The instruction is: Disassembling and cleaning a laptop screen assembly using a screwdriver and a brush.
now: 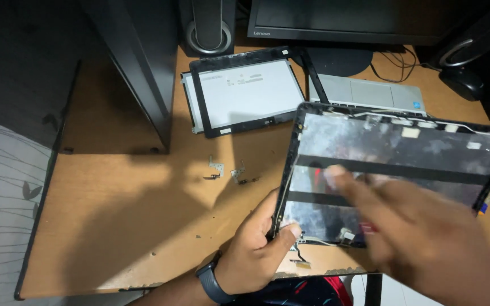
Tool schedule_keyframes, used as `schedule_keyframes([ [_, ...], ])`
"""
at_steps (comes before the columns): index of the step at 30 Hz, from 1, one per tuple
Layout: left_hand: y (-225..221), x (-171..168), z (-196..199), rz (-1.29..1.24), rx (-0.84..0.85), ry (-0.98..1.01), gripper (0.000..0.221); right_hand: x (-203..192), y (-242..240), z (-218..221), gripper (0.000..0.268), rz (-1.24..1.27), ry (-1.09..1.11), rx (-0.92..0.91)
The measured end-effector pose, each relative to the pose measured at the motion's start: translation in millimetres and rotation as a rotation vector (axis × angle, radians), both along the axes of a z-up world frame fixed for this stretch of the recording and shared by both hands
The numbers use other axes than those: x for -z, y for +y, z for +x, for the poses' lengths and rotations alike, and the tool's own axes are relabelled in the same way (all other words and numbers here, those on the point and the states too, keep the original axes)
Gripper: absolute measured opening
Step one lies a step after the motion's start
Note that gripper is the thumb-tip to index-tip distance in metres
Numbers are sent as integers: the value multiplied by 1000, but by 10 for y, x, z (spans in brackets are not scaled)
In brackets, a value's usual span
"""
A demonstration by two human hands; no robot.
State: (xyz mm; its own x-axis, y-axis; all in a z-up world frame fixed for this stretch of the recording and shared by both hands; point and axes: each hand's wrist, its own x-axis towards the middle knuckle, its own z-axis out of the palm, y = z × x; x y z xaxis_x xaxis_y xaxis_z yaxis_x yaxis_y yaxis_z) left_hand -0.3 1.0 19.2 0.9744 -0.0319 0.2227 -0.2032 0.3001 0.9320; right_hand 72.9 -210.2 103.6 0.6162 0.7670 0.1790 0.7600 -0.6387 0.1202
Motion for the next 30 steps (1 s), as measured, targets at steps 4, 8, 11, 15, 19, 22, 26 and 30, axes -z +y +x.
schedule_keyframes([
  [4,-7,68,18,-85,-68,19,43,88,-445,90,77,340,112,287],
  [8,11,156,52,-86,-153,54,45,624,-1200,564,56,403,-48,336],
  [11,25,154,69,-51,-236,168,38,771,-1295,516,45,544,103,522],
  [15,19,168,16,104,-356,238,36,749,-1157,104,19,894,538,654],
  [19,9,90,-7,121,-373,271,27,1519,-1860,-68,14,1498,605,495],
  [22,12,-142,4,-11,-230,425,46,1583,-1925,-230,20,1448,469,715],
  [26,179,-28,43,-134,15,264,55,1040,-1404,-260,16,1286,364,864],
  [30,441,-135,111,403,-14,331,59,892,-1313,-115,11,1483,516,995],
])
